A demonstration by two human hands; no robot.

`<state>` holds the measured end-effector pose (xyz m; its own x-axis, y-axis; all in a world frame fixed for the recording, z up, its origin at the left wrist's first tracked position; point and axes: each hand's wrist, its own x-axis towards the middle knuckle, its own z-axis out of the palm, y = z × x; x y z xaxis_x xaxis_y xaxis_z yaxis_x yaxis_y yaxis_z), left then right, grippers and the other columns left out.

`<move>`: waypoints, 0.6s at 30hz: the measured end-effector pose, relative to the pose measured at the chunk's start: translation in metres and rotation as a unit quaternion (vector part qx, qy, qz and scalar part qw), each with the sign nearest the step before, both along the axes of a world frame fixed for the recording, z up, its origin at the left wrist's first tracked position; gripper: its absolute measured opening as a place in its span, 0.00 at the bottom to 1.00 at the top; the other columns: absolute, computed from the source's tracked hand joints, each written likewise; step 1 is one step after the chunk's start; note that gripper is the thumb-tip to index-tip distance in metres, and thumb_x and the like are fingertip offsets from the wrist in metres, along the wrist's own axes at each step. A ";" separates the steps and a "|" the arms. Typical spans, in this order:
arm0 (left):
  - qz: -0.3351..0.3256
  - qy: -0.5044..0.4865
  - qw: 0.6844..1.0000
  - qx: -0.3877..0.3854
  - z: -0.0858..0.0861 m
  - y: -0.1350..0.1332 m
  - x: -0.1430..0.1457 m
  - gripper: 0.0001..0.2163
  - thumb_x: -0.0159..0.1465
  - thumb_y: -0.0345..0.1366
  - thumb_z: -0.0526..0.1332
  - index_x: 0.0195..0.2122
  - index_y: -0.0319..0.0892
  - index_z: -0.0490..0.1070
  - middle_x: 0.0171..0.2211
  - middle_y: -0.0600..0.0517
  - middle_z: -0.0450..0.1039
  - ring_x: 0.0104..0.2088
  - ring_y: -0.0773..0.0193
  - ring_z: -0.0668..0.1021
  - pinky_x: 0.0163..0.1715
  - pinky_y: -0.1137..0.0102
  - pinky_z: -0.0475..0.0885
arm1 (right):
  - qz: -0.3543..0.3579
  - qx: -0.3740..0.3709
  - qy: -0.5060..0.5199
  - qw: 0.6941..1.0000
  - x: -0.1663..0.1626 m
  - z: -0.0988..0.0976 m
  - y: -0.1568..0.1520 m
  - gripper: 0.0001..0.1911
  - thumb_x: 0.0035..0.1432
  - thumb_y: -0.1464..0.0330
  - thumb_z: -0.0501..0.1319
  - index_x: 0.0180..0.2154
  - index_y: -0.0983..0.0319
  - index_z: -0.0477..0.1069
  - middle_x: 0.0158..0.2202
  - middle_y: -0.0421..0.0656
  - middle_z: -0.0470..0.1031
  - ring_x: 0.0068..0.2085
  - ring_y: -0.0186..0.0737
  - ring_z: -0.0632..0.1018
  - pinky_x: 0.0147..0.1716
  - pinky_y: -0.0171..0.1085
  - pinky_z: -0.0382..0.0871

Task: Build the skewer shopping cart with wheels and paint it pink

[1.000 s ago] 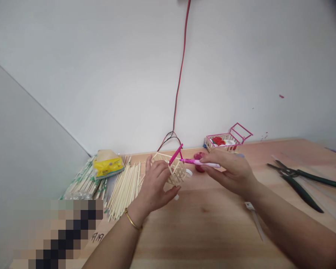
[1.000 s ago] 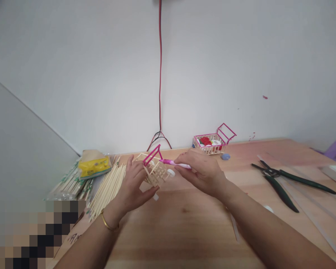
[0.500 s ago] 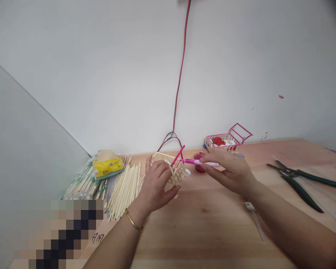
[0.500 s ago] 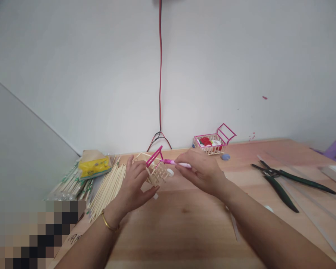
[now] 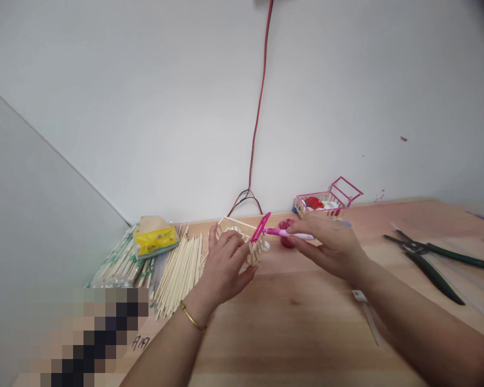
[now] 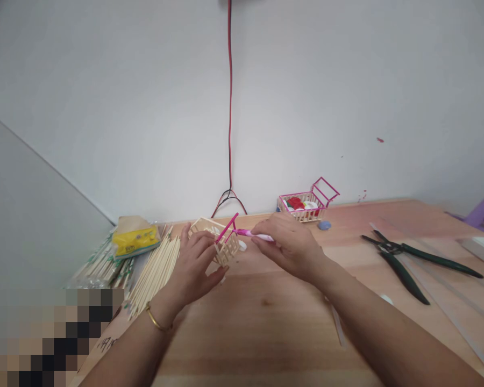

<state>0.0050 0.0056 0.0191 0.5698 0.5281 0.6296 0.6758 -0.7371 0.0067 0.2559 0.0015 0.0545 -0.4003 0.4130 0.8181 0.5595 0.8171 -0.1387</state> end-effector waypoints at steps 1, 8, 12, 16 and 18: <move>0.000 -0.001 1.000 -0.002 0.000 0.000 0.000 0.08 0.60 0.37 0.63 0.39 0.44 0.68 0.39 0.50 0.74 0.50 0.55 0.72 0.65 0.44 0.45 | 0.003 0.002 -0.002 1.000 0.000 0.000 0.000 0.04 0.62 0.73 0.60 0.38 0.59 0.71 0.32 0.43 0.78 0.33 0.39 0.77 0.35 0.39 0.69; -0.008 -0.041 0.999 -0.015 0.001 0.001 0.001 0.08 0.59 0.38 0.64 0.36 0.44 0.67 0.39 0.50 0.73 0.48 0.56 0.73 0.64 0.46 0.50 | 0.024 -0.006 0.025 0.999 -0.002 -0.001 -0.003 0.05 0.61 0.73 0.61 0.40 0.59 0.71 0.32 0.42 0.78 0.34 0.38 0.76 0.35 0.38 0.69; -0.011 -0.041 0.999 -0.015 0.000 0.000 0.002 0.08 0.59 0.38 0.64 0.35 0.43 0.67 0.39 0.50 0.74 0.48 0.57 0.73 0.64 0.46 0.50 | -0.006 -0.013 0.019 1.000 -0.003 -0.001 -0.003 0.04 0.61 0.72 0.61 0.39 0.59 0.72 0.30 0.42 0.78 0.32 0.38 0.75 0.34 0.38 0.68; -0.001 -0.029 0.999 -0.012 0.000 -0.001 0.002 0.08 0.59 0.38 0.64 0.36 0.43 0.67 0.39 0.50 0.74 0.49 0.57 0.73 0.64 0.46 0.50 | 0.027 -0.010 0.025 0.999 -0.005 -0.001 -0.003 0.05 0.61 0.73 0.61 0.39 0.59 0.71 0.31 0.42 0.78 0.34 0.40 0.77 0.35 0.40 0.69; 0.002 -0.021 1.000 -0.012 0.001 -0.001 0.002 0.08 0.59 0.38 0.64 0.38 0.43 0.68 0.40 0.50 0.74 0.49 0.56 0.73 0.64 0.46 0.49 | 0.021 -0.015 0.022 0.999 -0.005 -0.001 -0.003 0.05 0.61 0.73 0.61 0.39 0.58 0.71 0.31 0.43 0.78 0.34 0.40 0.77 0.34 0.39 0.69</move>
